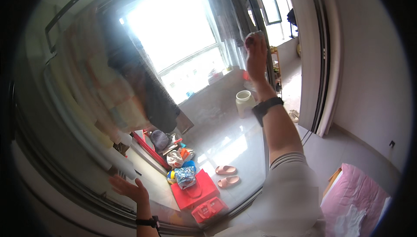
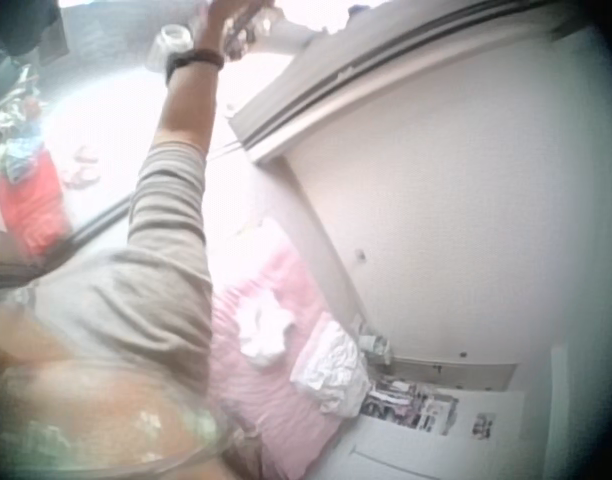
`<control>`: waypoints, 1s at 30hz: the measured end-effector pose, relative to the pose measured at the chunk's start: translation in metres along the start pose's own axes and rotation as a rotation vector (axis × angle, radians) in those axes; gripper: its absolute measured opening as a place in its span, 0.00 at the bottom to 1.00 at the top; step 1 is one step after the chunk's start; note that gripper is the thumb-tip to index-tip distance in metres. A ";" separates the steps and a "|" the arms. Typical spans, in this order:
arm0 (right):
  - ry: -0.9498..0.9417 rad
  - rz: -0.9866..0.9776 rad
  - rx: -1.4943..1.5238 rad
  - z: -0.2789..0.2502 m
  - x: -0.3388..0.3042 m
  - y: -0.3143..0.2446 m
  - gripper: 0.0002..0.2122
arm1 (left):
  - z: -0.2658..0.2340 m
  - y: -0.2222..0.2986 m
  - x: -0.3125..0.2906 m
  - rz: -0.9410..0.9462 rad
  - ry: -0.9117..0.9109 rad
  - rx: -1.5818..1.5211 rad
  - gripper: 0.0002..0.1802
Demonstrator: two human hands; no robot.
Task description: The person wipes a window frame and sill with a cloth, then rinses and wrings the cloth in a bucket of water. They proceed to wipe a wardrobe door and a sliding glass door, moving between surfaces while handling the cloth and bucket.
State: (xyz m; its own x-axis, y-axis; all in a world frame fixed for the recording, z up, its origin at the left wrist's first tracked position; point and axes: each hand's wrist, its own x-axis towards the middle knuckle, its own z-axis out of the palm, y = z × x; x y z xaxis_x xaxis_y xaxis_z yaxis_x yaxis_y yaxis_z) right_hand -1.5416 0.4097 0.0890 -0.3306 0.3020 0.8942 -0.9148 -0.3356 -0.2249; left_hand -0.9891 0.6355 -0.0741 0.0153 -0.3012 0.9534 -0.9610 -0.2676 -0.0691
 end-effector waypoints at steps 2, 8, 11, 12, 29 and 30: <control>-0.077 0.339 0.521 -0.003 -0.008 -0.024 0.08 | 0.003 0.002 -0.001 0.001 0.010 0.011 0.47; -0.547 -0.037 0.875 -0.049 -0.051 -0.187 0.05 | 0.003 0.008 0.001 0.017 0.058 0.057 0.46; -0.462 -0.599 0.538 -0.062 -0.059 -0.162 0.13 | 0.001 0.008 0.001 0.017 0.037 0.046 0.46; -0.555 -0.518 0.694 -0.057 -0.056 -0.137 0.11 | 0.001 0.008 0.001 0.020 0.038 0.045 0.46; -0.309 0.321 0.336 -0.057 -0.124 -0.028 0.17 | 0.002 0.051 0.006 0.001 -0.020 0.045 0.45; -0.367 0.245 0.353 -0.069 -0.131 -0.038 0.18 | 0.002 0.055 0.007 -0.011 -0.022 0.034 0.45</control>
State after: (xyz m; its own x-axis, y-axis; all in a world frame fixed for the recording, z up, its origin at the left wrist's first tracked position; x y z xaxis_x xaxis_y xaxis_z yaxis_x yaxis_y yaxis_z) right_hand -1.4795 0.4445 -0.0461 -0.3636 -0.1316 0.9222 -0.6676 -0.6537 -0.3564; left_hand -1.0408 0.6172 -0.0721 0.0326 -0.3176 0.9477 -0.9508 -0.3022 -0.0685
